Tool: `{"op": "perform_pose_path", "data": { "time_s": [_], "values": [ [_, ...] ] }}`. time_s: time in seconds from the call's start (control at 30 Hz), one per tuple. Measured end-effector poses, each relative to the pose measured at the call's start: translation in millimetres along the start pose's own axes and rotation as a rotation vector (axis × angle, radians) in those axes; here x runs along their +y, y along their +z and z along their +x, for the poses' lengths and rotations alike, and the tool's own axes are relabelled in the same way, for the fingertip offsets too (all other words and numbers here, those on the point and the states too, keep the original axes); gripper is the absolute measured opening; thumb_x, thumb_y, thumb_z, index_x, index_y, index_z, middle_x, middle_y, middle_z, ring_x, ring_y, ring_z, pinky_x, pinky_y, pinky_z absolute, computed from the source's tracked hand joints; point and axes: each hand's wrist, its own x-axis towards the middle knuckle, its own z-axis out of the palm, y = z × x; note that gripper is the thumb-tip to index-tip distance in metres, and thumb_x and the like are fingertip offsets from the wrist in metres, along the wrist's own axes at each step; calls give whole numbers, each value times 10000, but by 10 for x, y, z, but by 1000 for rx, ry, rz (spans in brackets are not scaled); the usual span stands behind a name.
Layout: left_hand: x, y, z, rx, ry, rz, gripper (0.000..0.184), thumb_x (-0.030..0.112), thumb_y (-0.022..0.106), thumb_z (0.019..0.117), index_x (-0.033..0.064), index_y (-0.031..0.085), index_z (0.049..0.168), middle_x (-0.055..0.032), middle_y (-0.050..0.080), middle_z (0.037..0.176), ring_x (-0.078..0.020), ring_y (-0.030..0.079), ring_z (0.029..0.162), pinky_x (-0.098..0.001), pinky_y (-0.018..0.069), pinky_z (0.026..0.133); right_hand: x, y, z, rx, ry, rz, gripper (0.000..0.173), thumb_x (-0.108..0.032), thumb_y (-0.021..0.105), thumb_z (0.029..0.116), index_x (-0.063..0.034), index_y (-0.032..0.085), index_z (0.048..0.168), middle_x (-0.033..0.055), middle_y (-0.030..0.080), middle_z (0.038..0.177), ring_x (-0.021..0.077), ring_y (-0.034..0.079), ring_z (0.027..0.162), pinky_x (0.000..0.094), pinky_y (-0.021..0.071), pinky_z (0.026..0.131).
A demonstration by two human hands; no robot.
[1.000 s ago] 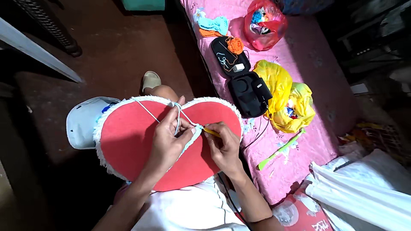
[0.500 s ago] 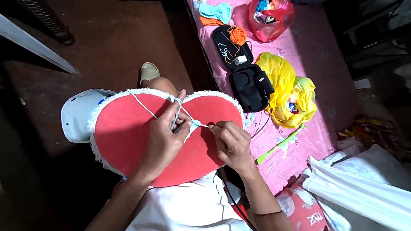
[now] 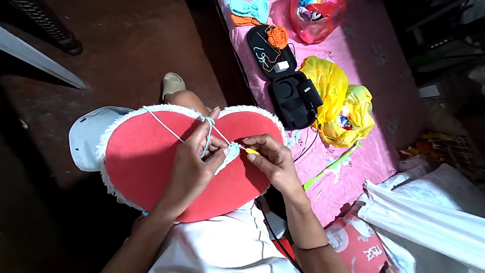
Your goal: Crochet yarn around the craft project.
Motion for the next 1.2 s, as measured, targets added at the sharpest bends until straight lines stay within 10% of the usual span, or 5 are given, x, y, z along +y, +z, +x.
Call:
{"op": "perform_pose_path", "data": {
  "time_s": [0.3, 0.43, 0.97, 1.2],
  "values": [
    [-5, -12, -8, -9, -14, -83, 792, -13, 700, 821, 118, 427, 1552, 44, 740, 862, -23, 668, 699, -136, 540, 626, -18, 2, 6, -16, 37, 90, 283, 23, 588, 942, 21, 670, 1213, -1, 678, 874, -22, 565, 687, 135, 474, 617],
    [-14, -9, -8, 13, -9, -109, 791, -40, 698, 825, 97, 420, 1553, 29, 743, 862, -35, 673, 696, -144, 548, 630, 17, 11, -32, -3, -53, -73, 199, 2, 609, 947, 21, 723, 1109, 61, 716, 992, 61, 677, 896, 213, 581, 810],
    [-101, 179, -124, 146, 285, 408, 619, 88, 592, 928, 129, 471, 1534, 12, 735, 936, 13, 630, 787, -141, 501, 722, -29, 128, -141, 165, -135, -462, 162, -58, 624, 940, -37, 757, 1030, 41, 685, 889, 51, 649, 795, 191, 546, 693],
    [-56, 65, -46, 101, 84, 32, 845, 16, 646, 855, 93, 271, 1609, 60, 710, 860, -5, 623, 660, -134, 502, 574, -7, 105, -154, 197, -186, -444, 170, -39, 624, 929, -17, 761, 1027, 49, 674, 885, 41, 624, 772, 171, 527, 667]
  ]
}}
